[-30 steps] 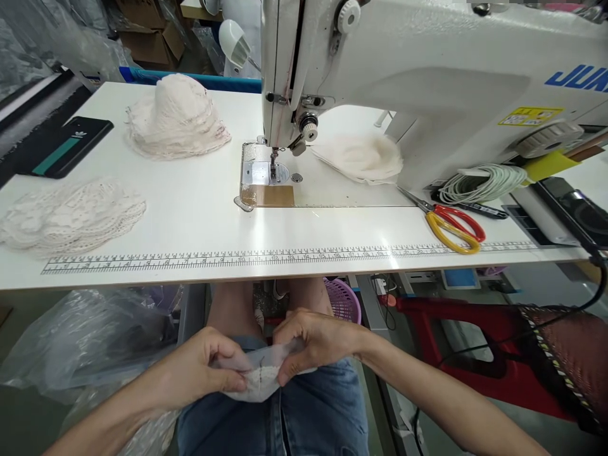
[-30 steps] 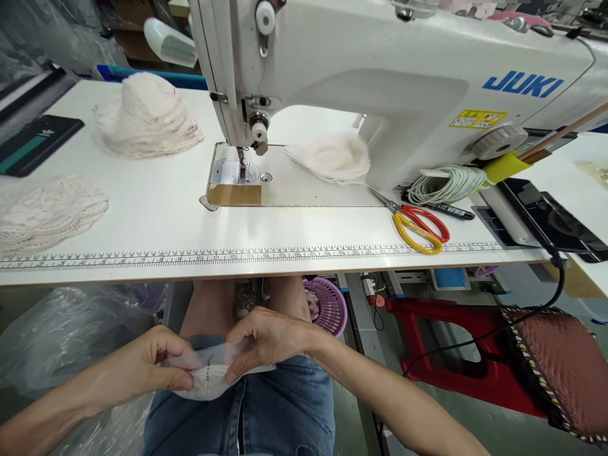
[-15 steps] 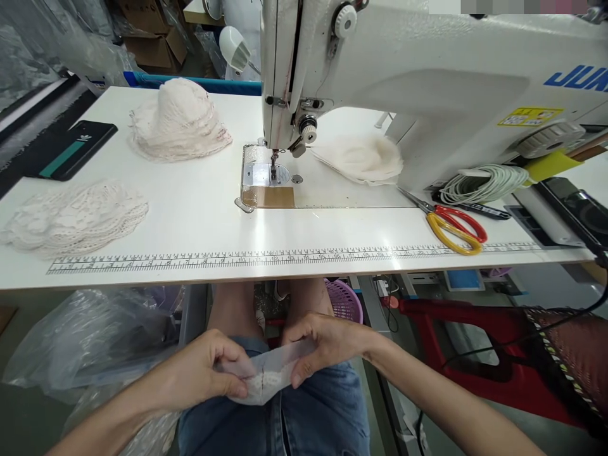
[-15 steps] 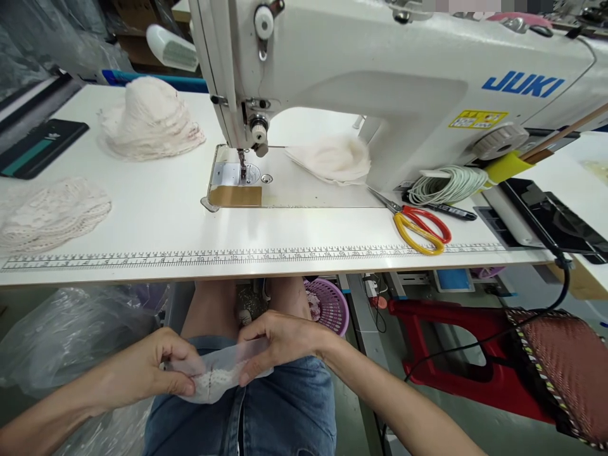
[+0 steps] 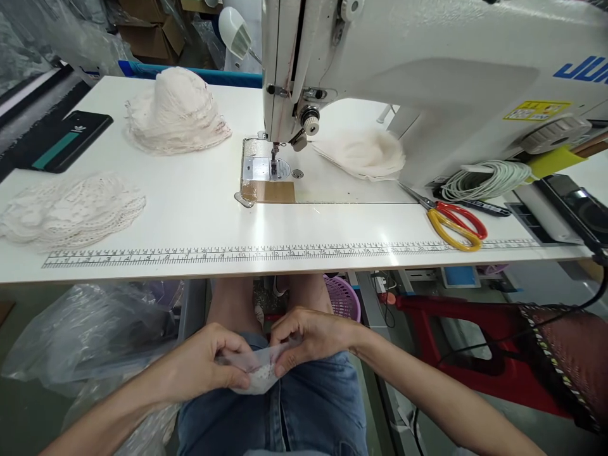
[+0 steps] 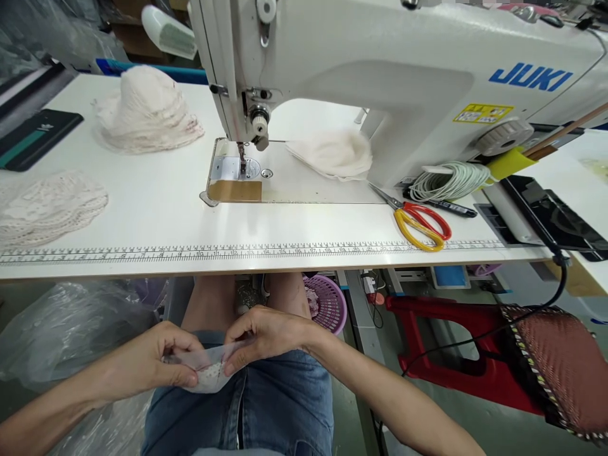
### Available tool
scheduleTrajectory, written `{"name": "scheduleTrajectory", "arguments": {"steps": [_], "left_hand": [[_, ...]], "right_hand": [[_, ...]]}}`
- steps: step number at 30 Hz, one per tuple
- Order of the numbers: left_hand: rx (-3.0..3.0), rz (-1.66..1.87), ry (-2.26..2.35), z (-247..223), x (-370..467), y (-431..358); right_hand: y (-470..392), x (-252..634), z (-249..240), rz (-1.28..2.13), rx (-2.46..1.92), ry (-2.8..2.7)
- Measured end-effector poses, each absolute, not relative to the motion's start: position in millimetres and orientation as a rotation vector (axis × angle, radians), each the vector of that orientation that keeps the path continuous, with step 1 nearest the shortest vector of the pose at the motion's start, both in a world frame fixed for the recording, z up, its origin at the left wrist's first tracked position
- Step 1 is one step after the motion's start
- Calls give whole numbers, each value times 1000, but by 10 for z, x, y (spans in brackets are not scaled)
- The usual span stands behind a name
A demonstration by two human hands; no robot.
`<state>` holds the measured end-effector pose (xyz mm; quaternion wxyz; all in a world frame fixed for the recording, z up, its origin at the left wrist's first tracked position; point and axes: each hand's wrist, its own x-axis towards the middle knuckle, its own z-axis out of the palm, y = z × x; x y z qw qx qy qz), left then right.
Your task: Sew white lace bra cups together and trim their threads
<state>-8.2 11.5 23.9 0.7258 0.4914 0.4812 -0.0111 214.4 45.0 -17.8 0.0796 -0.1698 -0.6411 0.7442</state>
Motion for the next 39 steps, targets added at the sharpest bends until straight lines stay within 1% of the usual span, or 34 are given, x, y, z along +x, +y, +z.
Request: {"name": "scheduleTrajectory", "arguments": {"steps": [13,20,23,34,39], "left_hand": [[1065,16,1082,186,-122,116],[1158,50,1126,204,-211,85],[1165,81,1148,212,-170,74],[1270,130,1167,201,-127,37],[1256,175,1173,189,-135,49]], "right_hand": [[452,2106,-213,2263,-487,-1882],[452,2237,-208,2304,-698,-1817],[426,2217,-202,2266,-736,-1858],[386,2073,-180,2150,-672,-1918],[373,2064,-185,2164,-742,-1781]]}}
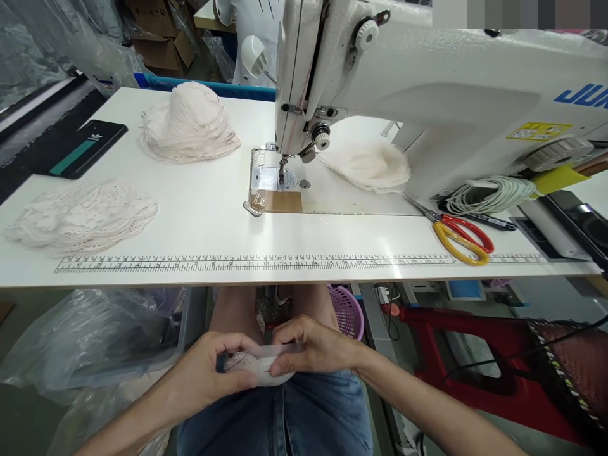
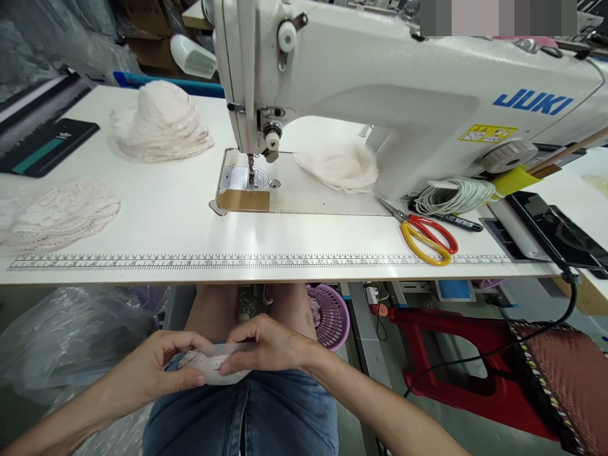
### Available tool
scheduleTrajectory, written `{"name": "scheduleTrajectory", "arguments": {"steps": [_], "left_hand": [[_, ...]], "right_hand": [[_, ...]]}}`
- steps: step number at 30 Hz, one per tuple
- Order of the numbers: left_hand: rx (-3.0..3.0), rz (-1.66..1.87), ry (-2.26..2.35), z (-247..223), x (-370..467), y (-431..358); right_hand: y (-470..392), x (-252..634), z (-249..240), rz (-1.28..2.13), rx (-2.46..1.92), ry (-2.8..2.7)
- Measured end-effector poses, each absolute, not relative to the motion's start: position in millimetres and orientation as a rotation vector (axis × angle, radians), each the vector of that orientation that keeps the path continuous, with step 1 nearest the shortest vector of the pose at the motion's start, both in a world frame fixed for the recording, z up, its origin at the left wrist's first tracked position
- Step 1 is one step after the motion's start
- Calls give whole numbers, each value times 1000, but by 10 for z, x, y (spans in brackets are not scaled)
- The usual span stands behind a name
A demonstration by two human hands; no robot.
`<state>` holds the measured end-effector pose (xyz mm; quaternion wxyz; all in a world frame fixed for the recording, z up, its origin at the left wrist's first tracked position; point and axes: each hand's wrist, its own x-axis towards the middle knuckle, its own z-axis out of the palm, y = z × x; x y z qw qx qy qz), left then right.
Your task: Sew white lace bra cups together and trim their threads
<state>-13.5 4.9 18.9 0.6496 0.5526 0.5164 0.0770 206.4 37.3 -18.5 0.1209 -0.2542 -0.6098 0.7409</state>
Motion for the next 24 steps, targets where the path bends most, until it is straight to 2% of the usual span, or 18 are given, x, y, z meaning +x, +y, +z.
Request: {"name": "scheduleTrajectory", "arguments": {"steps": [24], "left_hand": [[1012,338,1246,10,-16,-96]], "right_hand": [[399,2130,-179,2218,-815,-1752]]}}
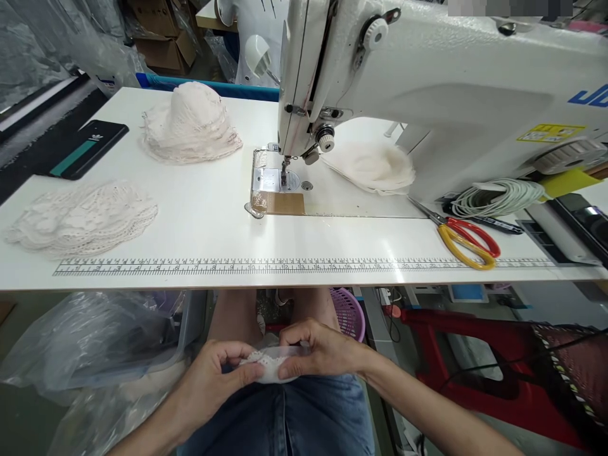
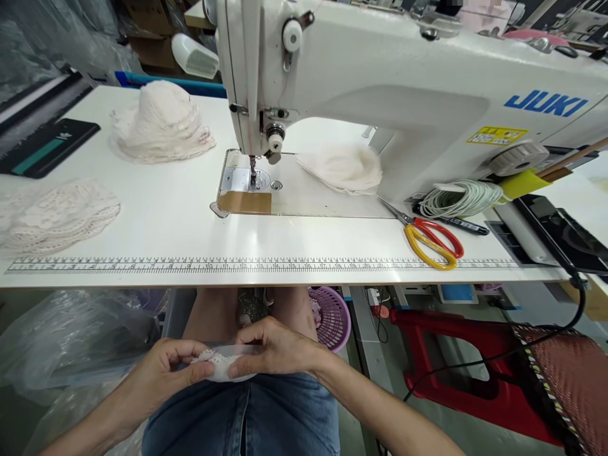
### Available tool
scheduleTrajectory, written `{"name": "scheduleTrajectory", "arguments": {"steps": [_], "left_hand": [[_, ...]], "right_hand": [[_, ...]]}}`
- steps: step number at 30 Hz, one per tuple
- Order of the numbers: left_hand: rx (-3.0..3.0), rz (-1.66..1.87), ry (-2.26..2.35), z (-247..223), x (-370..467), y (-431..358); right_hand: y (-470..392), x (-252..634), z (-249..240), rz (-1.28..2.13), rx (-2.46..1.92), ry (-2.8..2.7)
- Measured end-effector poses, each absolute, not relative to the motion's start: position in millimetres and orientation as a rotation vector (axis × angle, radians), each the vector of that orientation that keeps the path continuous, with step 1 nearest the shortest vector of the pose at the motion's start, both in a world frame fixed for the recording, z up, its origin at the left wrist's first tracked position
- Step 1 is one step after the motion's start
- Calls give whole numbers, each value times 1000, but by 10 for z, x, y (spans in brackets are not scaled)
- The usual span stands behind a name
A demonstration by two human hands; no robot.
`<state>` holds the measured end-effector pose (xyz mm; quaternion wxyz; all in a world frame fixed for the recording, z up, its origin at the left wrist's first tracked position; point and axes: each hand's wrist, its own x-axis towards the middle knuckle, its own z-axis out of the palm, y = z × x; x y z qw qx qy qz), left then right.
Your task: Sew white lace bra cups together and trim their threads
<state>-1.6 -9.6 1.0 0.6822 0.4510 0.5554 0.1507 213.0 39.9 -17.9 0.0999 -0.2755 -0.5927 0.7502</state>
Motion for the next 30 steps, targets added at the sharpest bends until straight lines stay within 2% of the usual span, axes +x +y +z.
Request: {"name": "scheduleTrajectory", "arguments": {"steps": [14,30], "left_hand": [[793,354,1156,104,-11,-98],[1125,290,1224,56,-47,-131]], "right_hand": [[382,2123,-152,2290,-742,-1673],[361,2125,-122,2310,-832,-1615]]}}
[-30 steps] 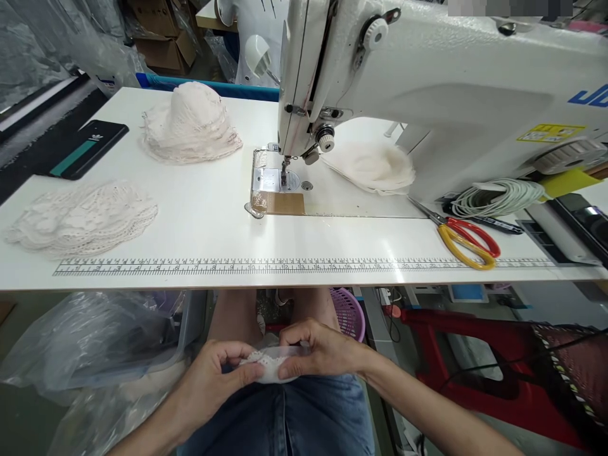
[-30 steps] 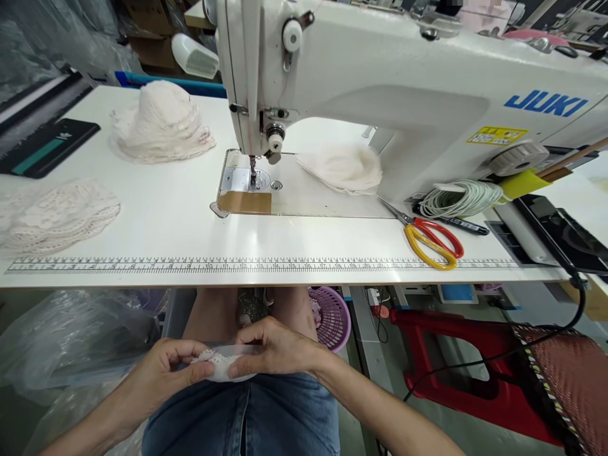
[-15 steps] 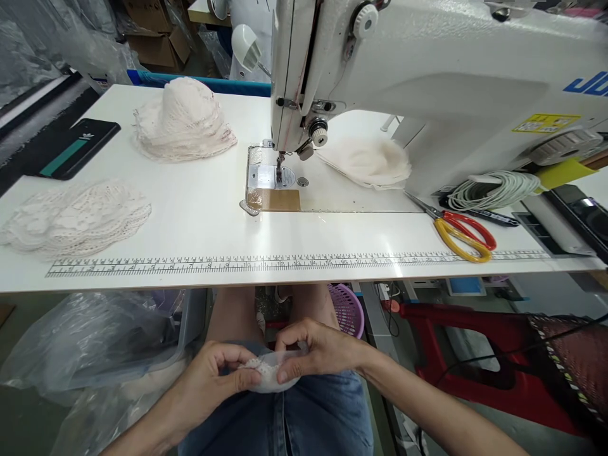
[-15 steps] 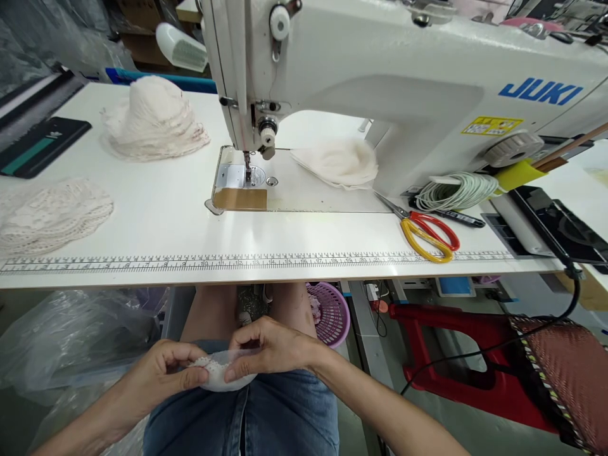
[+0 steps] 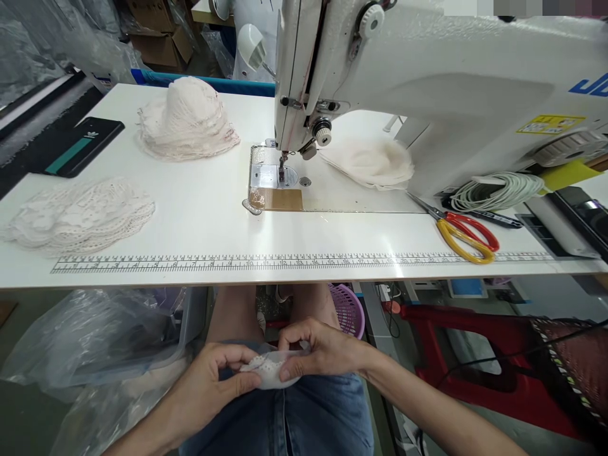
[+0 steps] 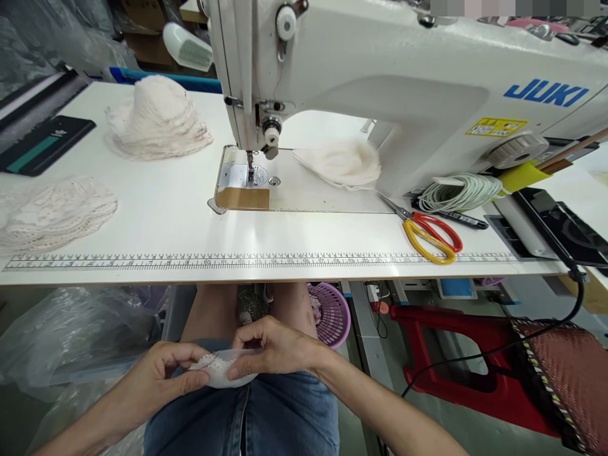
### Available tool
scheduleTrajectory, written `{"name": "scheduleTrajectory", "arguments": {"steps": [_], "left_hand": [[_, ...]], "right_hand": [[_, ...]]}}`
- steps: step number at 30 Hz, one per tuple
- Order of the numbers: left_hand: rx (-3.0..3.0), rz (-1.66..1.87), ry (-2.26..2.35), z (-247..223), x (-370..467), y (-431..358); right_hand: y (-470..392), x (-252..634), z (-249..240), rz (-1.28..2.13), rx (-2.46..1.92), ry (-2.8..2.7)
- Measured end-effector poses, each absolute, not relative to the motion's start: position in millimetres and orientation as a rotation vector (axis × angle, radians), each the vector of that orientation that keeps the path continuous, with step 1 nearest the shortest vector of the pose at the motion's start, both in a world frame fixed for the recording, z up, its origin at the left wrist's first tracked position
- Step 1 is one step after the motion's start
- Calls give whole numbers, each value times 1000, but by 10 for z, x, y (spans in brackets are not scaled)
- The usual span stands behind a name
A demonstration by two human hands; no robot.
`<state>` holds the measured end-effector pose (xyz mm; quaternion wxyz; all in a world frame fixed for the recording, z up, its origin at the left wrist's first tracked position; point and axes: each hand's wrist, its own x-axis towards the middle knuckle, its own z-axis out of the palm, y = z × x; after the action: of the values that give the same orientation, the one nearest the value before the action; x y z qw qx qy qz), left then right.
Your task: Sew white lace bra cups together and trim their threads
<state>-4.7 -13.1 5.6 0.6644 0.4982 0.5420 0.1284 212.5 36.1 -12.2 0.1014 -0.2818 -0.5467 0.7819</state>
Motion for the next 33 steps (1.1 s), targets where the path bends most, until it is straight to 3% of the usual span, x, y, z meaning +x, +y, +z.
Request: {"name": "scheduleTrajectory", "arguments": {"steps": [33], "left_hand": [[909,362,1211,33,-40,-132]], "right_hand": [[344,2205,-158,2243,-824,-1803]]}}
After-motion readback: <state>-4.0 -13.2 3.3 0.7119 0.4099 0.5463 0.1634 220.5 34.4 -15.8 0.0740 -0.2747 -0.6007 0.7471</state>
